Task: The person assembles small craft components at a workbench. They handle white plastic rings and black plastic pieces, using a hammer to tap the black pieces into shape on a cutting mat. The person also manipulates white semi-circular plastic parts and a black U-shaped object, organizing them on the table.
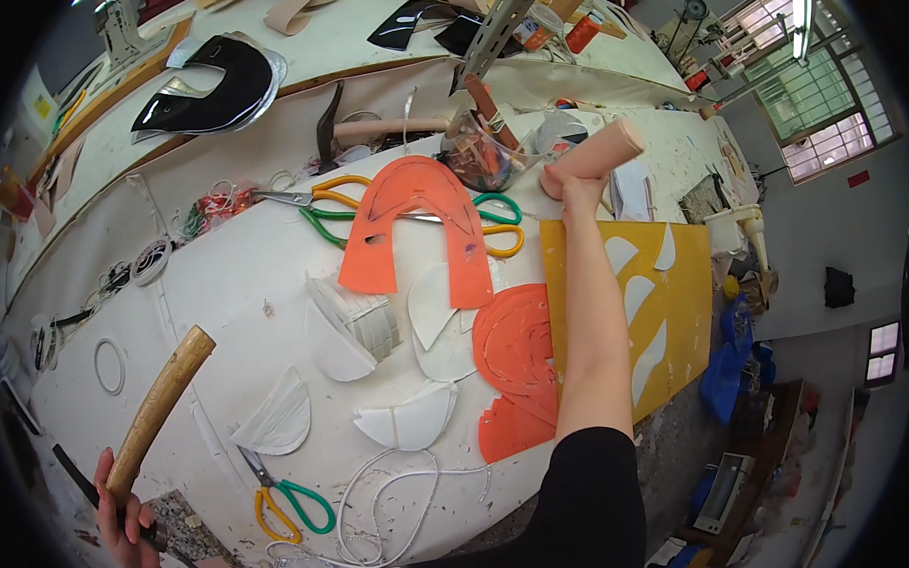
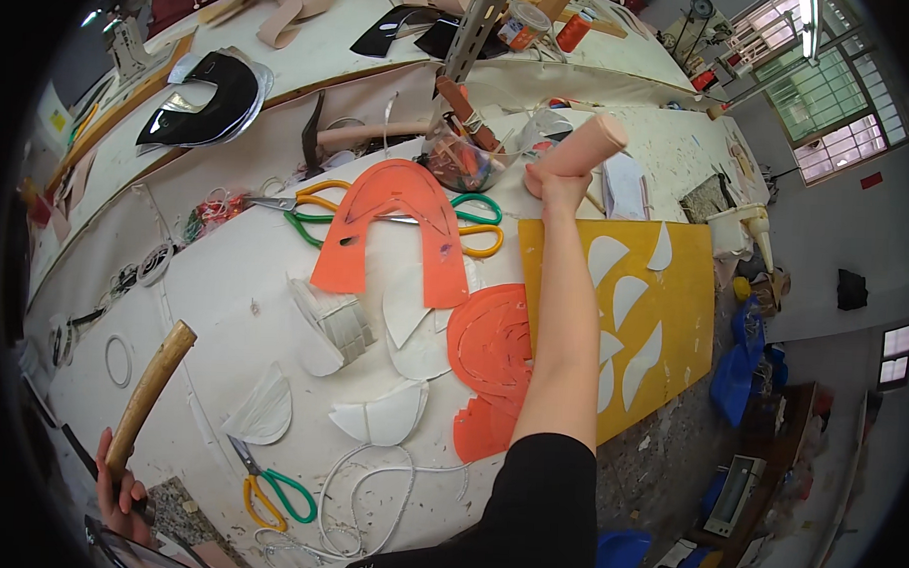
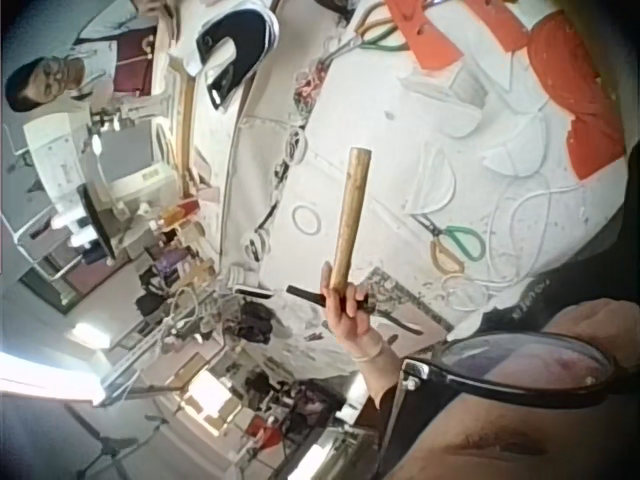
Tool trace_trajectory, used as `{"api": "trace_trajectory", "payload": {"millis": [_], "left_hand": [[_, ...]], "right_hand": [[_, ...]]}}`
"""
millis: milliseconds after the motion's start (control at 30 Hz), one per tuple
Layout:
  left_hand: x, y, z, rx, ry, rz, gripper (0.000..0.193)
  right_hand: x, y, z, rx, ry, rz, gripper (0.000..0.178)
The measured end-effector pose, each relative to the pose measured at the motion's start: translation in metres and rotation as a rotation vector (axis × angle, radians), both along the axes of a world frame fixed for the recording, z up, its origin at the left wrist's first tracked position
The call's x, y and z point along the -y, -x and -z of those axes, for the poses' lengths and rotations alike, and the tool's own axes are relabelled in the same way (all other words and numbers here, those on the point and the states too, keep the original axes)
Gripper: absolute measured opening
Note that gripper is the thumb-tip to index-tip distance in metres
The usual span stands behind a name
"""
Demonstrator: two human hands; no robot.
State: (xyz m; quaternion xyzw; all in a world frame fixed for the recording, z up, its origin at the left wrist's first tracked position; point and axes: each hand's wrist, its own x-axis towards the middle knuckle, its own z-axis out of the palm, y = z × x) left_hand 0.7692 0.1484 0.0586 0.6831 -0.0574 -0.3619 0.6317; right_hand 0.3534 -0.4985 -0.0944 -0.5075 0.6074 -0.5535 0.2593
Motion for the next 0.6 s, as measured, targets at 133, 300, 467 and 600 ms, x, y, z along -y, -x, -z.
{"api": "trace_trajectory", "payload": {"millis": [133,300,467,600], "left_hand": [[-0.028,-0.001,-0.006,-0.006,0.031,-0.024,0.052],[-0.048,-0.008,0.004,-0.077,0.143,0.048,0.051],[-0.076,0.0,-0.002,-0.014,0.186,0.069,0.049],[-0.056,0.005,-0.015,-0.049,0.133,0.386,0.05]], "right_hand": [[0.012,-0.008,0.01,-0.324,-0.139,0.109,0.095],[0.045,0.061,0.008,-0.466,-0.304,-0.073,0.093],[0.002,0.022,-0.07,-0.82,-0.513,-0.045,0.065],[-0.138,-0.02,-0.14,-0.48,0.305,-0.485,0.047]]}}
